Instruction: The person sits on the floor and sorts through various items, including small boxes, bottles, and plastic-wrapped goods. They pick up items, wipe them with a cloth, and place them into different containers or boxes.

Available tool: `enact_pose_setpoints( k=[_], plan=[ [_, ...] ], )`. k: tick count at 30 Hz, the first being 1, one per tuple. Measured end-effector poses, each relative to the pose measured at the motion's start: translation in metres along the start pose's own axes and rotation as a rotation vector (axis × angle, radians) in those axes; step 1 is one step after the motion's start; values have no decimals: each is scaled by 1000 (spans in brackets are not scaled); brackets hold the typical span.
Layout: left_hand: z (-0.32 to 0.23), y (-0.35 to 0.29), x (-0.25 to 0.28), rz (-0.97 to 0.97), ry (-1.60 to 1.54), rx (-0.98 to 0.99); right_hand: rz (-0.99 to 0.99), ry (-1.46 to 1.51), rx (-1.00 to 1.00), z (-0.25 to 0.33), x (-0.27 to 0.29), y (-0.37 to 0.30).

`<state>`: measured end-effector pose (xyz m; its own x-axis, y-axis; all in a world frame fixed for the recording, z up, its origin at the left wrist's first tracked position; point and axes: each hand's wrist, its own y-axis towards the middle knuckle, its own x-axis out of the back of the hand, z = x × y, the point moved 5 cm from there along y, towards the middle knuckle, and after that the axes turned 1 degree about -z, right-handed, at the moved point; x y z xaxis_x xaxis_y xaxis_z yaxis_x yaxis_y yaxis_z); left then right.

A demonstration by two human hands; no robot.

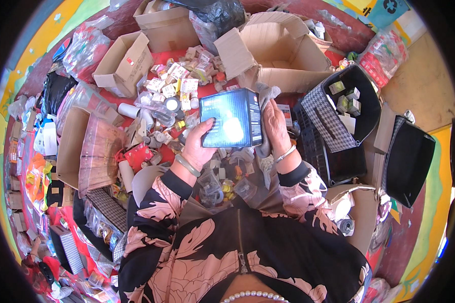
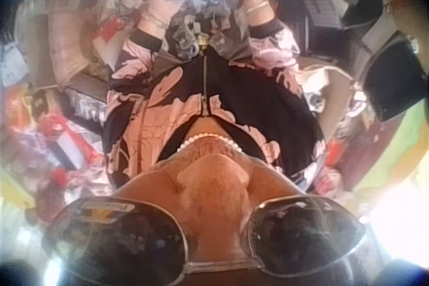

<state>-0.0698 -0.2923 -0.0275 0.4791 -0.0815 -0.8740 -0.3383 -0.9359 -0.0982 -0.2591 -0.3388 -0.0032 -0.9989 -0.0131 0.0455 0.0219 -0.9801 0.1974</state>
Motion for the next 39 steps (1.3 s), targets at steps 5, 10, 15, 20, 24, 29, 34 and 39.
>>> enact_pose_setpoints(
  k=[5, 10, 15, 20, 24, 29, 34, 39],
  plan=[
    [17, -3, -33, 151, -266, 201, -67, 340, -343, -39, 21, 0],
    [12, 3, -41, 216, -322, 134, -237, 691, -509, 4, 7, -4],
    [20, 7, -40, 96, -331, 127, -321, 844, -77, 22, 29, 5],
    [38, 16, -30, -20, -358, 119, -340, 77, 79, -1, -22, -7],
    [22, 21, -20, -257, -274, -137, -55, -499, 336, 21, -67, -13],
    [6, 14, 7, -189, 26, -42, 233, -489, 666, 40, -77, -75],
    [14, 33, -25, -151, -13, -139, 83, -547, 89, 54, -17, -119],
    [51, 10, -75, 194, -21, 32, -423, -634, -30, 132, 75, -203]
  ],
)
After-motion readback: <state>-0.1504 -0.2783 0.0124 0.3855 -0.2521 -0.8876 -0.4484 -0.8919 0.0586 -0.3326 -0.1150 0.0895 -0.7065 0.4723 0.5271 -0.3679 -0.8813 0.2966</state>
